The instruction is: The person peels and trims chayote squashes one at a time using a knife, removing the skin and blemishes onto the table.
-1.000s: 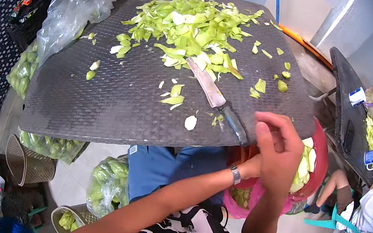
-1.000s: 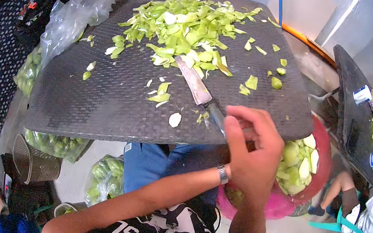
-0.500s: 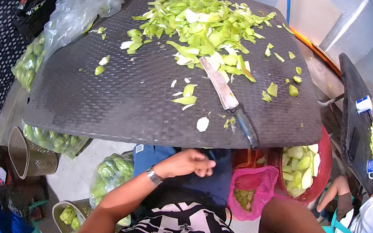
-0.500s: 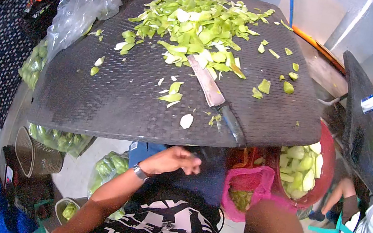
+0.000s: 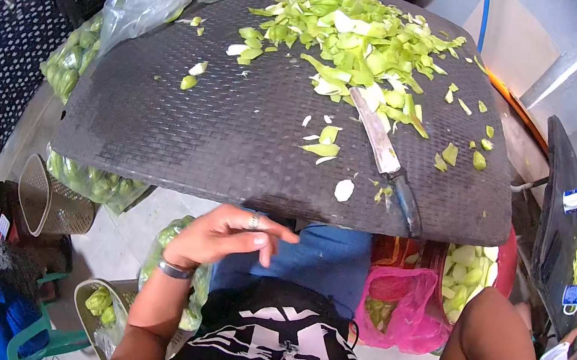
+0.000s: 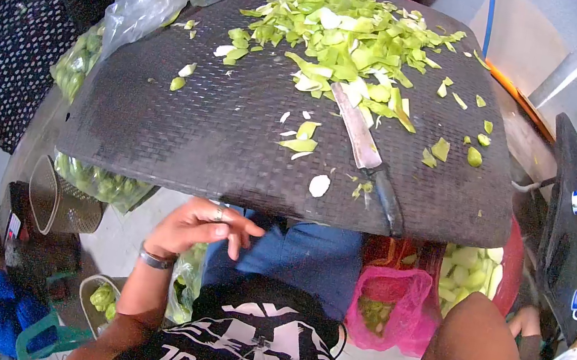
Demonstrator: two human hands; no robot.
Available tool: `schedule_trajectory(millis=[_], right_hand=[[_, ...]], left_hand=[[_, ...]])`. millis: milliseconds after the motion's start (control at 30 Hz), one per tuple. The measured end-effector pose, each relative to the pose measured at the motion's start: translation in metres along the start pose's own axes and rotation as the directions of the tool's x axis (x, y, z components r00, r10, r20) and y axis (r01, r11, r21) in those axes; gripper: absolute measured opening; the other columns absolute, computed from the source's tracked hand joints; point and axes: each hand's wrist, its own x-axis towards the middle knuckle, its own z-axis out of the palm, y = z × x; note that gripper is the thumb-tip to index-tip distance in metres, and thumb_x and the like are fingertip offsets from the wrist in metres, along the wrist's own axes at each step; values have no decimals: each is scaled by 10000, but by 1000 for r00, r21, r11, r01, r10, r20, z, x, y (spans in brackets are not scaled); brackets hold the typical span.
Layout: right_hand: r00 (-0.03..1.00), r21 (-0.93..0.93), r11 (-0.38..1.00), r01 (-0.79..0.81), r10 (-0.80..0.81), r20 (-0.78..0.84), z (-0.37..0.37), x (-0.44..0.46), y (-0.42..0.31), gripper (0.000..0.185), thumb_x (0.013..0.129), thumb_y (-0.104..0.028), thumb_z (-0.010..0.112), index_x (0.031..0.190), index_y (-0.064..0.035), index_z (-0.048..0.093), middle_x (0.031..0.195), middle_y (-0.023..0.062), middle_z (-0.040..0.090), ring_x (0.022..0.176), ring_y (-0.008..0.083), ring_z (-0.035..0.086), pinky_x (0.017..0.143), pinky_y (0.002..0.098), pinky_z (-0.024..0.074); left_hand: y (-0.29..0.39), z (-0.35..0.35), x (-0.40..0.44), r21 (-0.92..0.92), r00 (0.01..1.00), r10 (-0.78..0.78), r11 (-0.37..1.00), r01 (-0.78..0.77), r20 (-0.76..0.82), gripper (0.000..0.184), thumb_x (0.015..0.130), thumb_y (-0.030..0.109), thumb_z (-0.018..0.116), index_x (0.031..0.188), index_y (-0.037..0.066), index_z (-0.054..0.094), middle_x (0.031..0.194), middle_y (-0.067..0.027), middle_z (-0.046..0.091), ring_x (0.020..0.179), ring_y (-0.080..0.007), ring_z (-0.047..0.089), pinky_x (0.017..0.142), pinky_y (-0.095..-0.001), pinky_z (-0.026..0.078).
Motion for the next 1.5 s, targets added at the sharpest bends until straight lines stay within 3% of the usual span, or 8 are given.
schedule_trajectory(millis=[233, 400, 533, 700, 800, 833, 967, 1500], right_hand=[[1000, 0, 1000, -20, 20, 21, 2, 0, 1, 231, 930, -237, 617, 868, -62, 755, 717, -4, 611, 566, 102, 557, 533, 253, 365], [1000, 2, 1000, -17, 17, 11, 1, -3, 2, 220, 905, -244, 638, 858, -64, 756, 714, 7, 624, 567, 113, 569, 543, 258, 379], [1000, 9, 1000, -6, 6, -12, 1, -3, 3, 213, 885, -250, 655, 849, -66, 757, 712, 15, 634, 567, 122, 578, 550, 261, 391], [999, 37, 999, 11, -9, -49, -3, -8, 2, 207, 859, -256, 676, 839, -67, 758, 710, 26, 647, 568, 134, 589, 560, 265, 406], [994, 60, 997, 48, -42, -99, -14, -24, -9, 205, 844, -260, 689, 832, -68, 759, 708, 32, 655, 569, 141, 596, 566, 267, 415], [991, 72, 996, 62, -53, -121, -21, -34, -17, 204, 839, -262, 693, 830, -69, 759, 708, 34, 658, 569, 143, 598, 568, 268, 418], [977, 128, 987, 94, -67, -201, -45, -80, -41, 203, 819, -267, 710, 822, -70, 760, 706, 43, 668, 570, 152, 607, 576, 271, 430], [844, 610, 735, -297, 501, -193, -1, -140, -45, 210, 850, -208, 770, 895, -3, 769, 718, 57, 708, 586, 120, 624, 585, 246, 452]], left_hand=[[0, -79, -107, 281, 890, -317, 867, 411, -327, 146, 987, 110, 707, 1057, 4, 780, 951, -66, 784, 867, -128, 720, 779, -277, 584], [-88, -90, -176, 301, 699, -715, 666, 682, -3, 180, 971, 117, 659, 1049, 2, 772, 945, -94, 787, 810, -161, 733, 709, -305, 609], [-243, -45, -229, 456, 786, -619, 695, 556, -15, 322, 846, 255, 697, 1044, 12, 768, 839, -158, 764, 734, -278, 753, 674, -386, 603], [-273, 22, -227, 665, 621, -505, 118, 738, -599, 287, 803, 230, 729, 964, -8, 728, 914, -226, 754, 901, -397, 749, 805, -491, 604], [-351, 11, -277, 818, 746, -409, 0, 575, -525, 288, 800, 238, 752, 943, -10, 729, 989, -243, 750, 985, -407, 737, 850, -526, 599], [-353, 17, -268, 668, 470, -604, -144, 730, -644, 331, 825, 257, 743, 1046, 11, 749, 1179, -249, 732, 1072, -437, 720, 899, -549, 589], [-383, -7, -249, 718, 214, -906, -128, 684, -364, 422, 822, 307, 757, 1161, 55, 751, 1343, -206, 684, 1109, -418, 722, 920, -529, 587], [-395, 13, -217, 809, 458, -800, -56, 585, -387, 325, 755, 313, 773, 979, 78, 778, 1076, -162, 714, 934, -376, 735, 812, -501, 587]])
